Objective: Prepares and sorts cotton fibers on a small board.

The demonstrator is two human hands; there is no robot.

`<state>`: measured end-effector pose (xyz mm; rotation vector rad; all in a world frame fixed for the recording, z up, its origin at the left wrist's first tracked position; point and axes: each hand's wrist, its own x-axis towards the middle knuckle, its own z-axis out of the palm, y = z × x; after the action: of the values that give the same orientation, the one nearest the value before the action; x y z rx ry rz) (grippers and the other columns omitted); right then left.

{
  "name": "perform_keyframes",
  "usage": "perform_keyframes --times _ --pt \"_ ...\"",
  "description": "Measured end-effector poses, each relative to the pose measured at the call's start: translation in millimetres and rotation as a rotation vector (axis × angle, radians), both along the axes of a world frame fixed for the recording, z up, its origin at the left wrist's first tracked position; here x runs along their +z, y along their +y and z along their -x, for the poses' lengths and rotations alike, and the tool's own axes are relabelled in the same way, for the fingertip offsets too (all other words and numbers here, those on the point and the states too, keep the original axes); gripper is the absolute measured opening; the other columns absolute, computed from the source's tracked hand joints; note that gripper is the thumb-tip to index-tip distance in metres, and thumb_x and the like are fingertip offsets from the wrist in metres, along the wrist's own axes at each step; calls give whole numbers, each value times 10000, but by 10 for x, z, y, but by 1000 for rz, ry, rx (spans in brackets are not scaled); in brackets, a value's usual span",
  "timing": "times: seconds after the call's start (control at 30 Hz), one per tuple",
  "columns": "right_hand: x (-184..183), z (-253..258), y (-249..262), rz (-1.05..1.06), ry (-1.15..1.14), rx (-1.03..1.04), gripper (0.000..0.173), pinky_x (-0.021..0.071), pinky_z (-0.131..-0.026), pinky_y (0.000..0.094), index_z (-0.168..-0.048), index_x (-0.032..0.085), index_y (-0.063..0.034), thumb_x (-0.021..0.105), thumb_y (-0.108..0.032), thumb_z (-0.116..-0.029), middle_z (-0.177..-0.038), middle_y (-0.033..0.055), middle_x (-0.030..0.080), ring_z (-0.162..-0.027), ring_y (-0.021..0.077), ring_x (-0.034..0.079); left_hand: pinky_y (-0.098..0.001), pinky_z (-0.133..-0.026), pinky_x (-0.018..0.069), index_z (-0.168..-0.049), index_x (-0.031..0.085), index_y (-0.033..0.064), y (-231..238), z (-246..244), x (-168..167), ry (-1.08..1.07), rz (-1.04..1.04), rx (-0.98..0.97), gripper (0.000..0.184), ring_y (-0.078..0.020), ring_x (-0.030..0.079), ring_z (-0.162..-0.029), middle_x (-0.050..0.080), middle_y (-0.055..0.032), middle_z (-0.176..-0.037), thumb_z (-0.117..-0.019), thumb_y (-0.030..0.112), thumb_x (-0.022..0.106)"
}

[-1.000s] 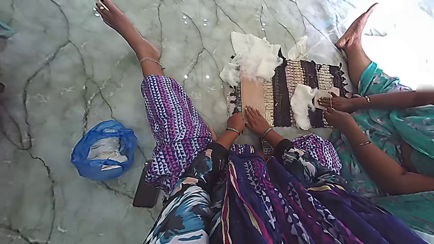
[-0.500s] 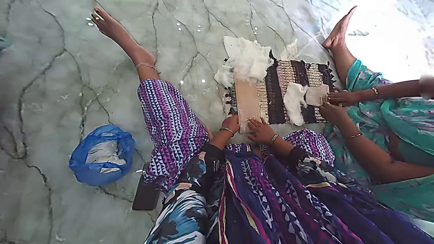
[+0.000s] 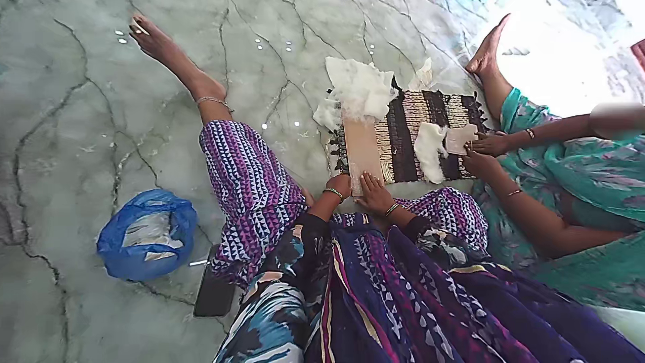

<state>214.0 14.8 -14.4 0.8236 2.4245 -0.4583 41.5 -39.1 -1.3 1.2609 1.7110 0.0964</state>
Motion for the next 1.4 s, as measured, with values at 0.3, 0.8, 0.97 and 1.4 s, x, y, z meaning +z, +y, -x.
perform_keyframes --times 0.3,0.8,0.97,1.4 --pt "429 -139 -149 39 15 -134 518 107 -1258 612 -1518 473 -19 383 -311 -1099 -1558 193 490 -1482 338 424 -652 -1061 425 -1257 670 -12 -81 -30 -57 52 -18 -173 302 -438 573 -1280 638 -262 -1306 -1016 147 581" --pt "377 -67 10 -104 95 -48 243 433 -997 611 -1136 674 74 493 -2 -993 -1230 251 643 -1221 430 580 -638 -1067 420 -1319 646 37 -155 -75 169 100 -85 -217 347 -408 565 -1305 631 -226 -1345 -1080 213 465" --pt "543 -186 288 -91 -61 -40 220 411 -1007 641 -1120 692 83 585 -8 -951 -1263 276 635 -1256 458 552 -625 -1086 409 -1328 648 50 -133 -29 158 83 -87 -164 346 -402 560 -1315 628 -217 -1359 -1085 201 453" --pt "320 -212 1028 199 212 -938 290 455 -1012 551 -1168 688 69 623 -173 -1023 -1170 271 681 -1113 375 642 -584 -1075 431 -1281 649 -14 -23 323 -7 -82 -94 287 338 -399 609 -1227 661 -250 -1253 -1082 203 482"
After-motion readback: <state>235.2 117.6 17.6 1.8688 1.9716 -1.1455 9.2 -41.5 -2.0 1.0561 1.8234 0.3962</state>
